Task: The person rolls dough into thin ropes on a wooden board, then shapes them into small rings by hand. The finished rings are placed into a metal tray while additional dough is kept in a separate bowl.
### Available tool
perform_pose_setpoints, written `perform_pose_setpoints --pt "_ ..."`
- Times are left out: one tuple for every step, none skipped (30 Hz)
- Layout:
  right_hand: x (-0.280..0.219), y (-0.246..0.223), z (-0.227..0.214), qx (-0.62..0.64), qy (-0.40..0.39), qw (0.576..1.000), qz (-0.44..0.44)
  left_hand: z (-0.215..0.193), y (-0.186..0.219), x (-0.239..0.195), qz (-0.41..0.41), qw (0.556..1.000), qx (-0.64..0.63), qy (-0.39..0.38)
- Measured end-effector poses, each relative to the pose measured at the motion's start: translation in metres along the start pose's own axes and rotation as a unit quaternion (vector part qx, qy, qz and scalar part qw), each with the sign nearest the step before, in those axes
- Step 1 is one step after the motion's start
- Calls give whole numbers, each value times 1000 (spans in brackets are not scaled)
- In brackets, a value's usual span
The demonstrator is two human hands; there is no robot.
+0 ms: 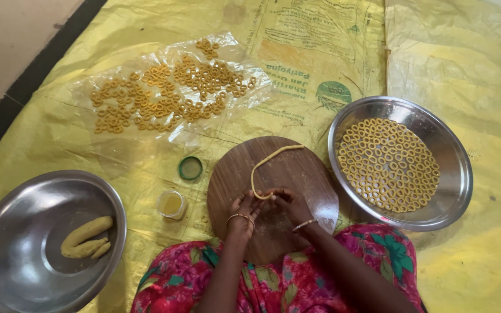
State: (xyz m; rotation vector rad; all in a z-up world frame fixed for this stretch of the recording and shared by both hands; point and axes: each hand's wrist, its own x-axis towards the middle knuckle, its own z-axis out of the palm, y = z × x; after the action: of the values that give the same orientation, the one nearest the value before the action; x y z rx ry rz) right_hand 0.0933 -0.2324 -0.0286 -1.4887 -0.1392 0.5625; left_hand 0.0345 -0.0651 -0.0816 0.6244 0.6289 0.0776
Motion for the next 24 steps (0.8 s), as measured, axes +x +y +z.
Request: perform_pose_setpoints --pt "3 -1 -4 10 2 1000 29 3 0 0 4 1000 12 -1" --pt "6 -2 -6 20 -2 1000 23 4 3 -1 8 1000 24 -1" --pt "9 -3 -5 30 -9 999 18 5 5 -2 13 999 36 -1" --pt "10 -5 -4 40 -16 999 12 6 5 -4 10 999 39 2" --pt "12 -6 -3 38 -11 999 7 7 7 -6 10 999 43 3" --pt "11 -6 -2 36 -6 999 1 9 9 -7 10 999 47 5" --pt "12 -6 -1 33 -2 999 -5 10 10 -8 12 999 51 7" --pt "14 -6 -1 55 -6 998 -10 12 12 -9 14 998 56 10" --pt "15 -5 -1 78 -11 997 -14 14 13 -9 17 998 61 13" --pt "18 -4 -2 101 -15 995 -19 17 14 -8 21 998 60 13" --pt "19 -2 -2 86 -23 996 -25 19 15 -8 24 998 60 14" --pt "20 0 -2 72 -30 997 -31 20 16 -8 27 998 60 15" --pt "21 1 -3 56 -36 997 -38 22 16 -8 27 997 66 20" --pt "22 1 -4 47 -40 997 -55 23 17 -8 27 997 73 26" --pt "24 1 -4 39 -45 995 -74 25 20 -8 29 996 80 32" --pt "27 0 -3 31 -50 994 -93 27 21 -6 35 996 79 28" --pt "26 1 -1 33 -52 995 -80 27 22 -7 39 996 79 27" --pt "26 1 -1 35 -54 996 -67 27 21 -9 44 996 79 26" --pt "26 0 0 38 -55 996 -55 27 22 -9 45 996 77 26" --pt "26 0 1 39 -57 996 -61 28 22 -9 45 996 76 27" --pt "27 -1 1 42 -59 995 -67 28 23 -10 47 996 76 27" --pt "28 -2 2 45 -60 994 -73 29 23 -10 47 995 80 29" --pt "29 -3 2 37 -61 994 -81 30 25 -10 48 995 85 29" --pt "29 -4 2 30 -61 994 -89 31 26 -10 49 994 91 30"
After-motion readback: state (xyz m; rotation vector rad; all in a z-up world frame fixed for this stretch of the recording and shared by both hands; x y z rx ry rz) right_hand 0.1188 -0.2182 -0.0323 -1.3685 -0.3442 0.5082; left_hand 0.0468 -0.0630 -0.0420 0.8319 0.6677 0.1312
